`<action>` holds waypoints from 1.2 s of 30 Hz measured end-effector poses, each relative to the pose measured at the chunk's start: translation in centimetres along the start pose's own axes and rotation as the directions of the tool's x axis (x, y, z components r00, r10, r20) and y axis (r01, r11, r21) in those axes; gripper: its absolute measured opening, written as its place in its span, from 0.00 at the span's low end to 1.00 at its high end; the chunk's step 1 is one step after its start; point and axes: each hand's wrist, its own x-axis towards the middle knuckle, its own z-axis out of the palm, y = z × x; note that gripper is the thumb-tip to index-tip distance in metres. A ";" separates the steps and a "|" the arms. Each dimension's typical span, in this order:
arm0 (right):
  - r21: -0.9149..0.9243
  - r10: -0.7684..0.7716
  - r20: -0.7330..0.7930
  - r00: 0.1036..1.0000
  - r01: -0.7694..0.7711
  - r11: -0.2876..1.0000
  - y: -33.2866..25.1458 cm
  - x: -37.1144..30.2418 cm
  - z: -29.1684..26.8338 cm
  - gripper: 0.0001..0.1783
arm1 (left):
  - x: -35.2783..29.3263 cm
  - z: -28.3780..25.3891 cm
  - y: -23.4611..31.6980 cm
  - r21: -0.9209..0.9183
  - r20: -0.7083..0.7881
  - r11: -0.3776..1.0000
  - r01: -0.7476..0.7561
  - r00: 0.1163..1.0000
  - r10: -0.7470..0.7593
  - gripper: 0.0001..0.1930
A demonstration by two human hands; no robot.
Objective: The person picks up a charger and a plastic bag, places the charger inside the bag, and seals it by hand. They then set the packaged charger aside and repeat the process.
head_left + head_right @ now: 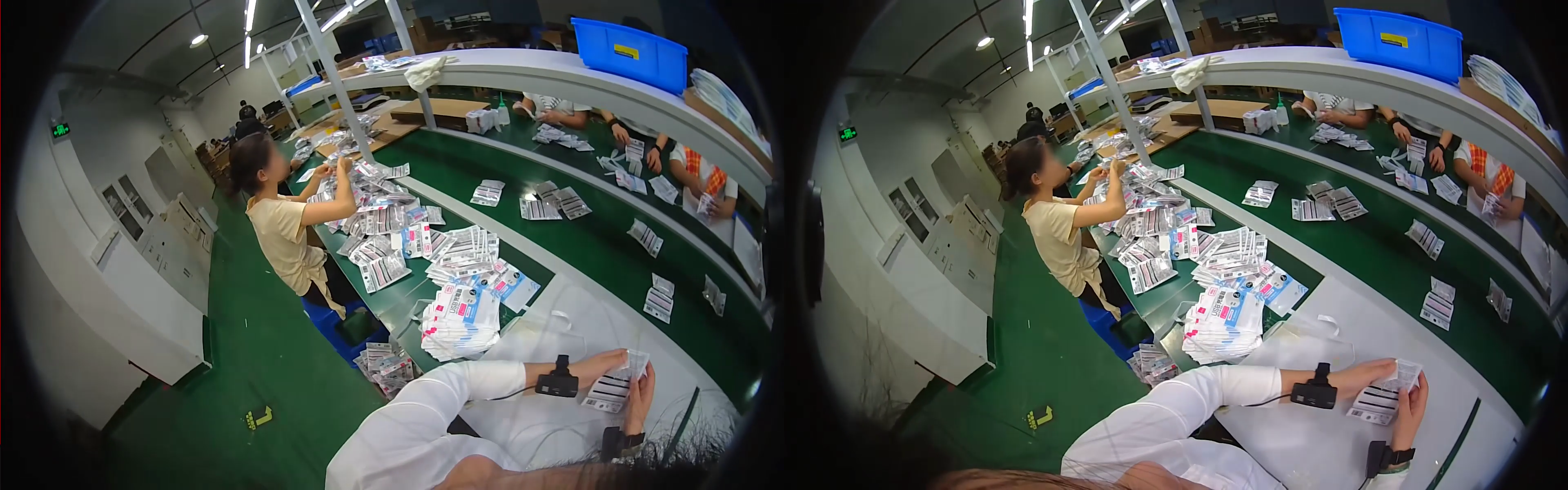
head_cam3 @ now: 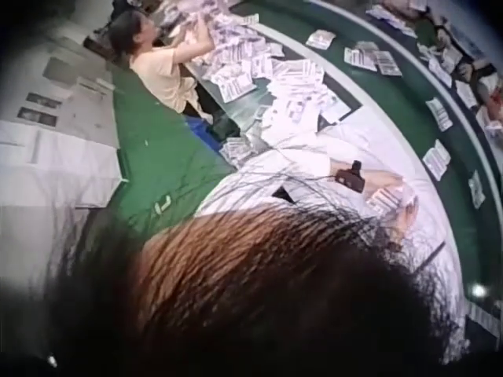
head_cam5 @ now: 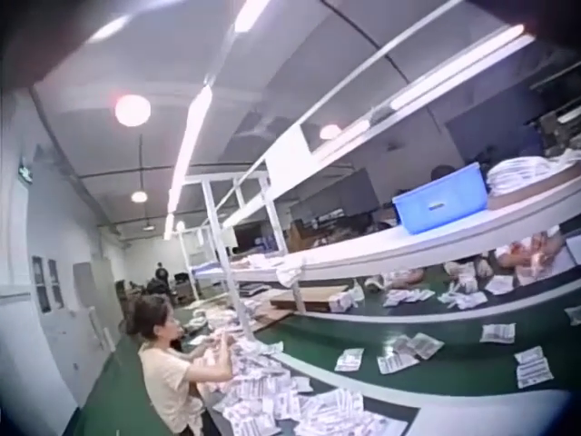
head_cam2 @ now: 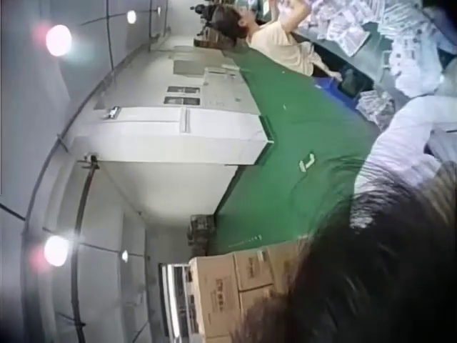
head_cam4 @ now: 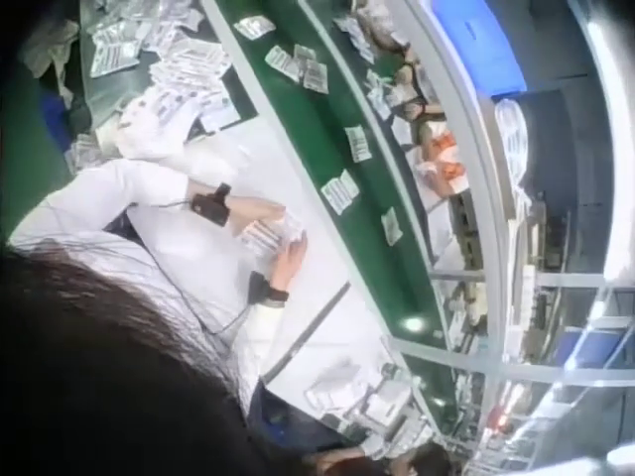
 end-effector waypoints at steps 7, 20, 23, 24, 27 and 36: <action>-0.062 -0.029 -0.023 0.999 0.028 0.998 2.4 0.3 -2.9 0.22 | 1.4 -2.7 -3.8 -0.288 -0.001 0.950 0.116 0.993 -0.122 0.24; -0.219 0.050 -0.256 0.965 -0.109 0.970 -4.3 0.2 1.6 0.09 | 0.3 -2.3 -0.9 0.237 -0.343 0.932 0.273 0.921 -0.182 0.13; -0.166 0.135 -0.202 0.970 -0.169 0.972 -4.4 -0.5 1.2 0.10 | 0.8 -2.1 -1.2 0.287 -0.348 0.941 0.178 0.935 -0.071 0.14; -0.250 0.122 -0.213 0.969 -0.175 0.952 -4.2 -0.6 1.3 0.10 | 0.6 -2.2 -1.2 0.347 -0.350 0.922 0.170 0.936 -0.040 0.15; -0.415 0.097 -0.241 0.966 -0.193 0.889 -3.9 -1.0 1.7 0.13 | -0.5 -1.7 0.4 0.647 -0.324 0.759 0.081 0.929 0.177 0.18; -0.690 -0.023 -0.280 0.960 -0.185 0.700 -3.4 -1.3 1.6 0.41 | -1.1 2.4 -1.1 0.957 0.282 -0.110 -0.268 0.950 0.137 0.23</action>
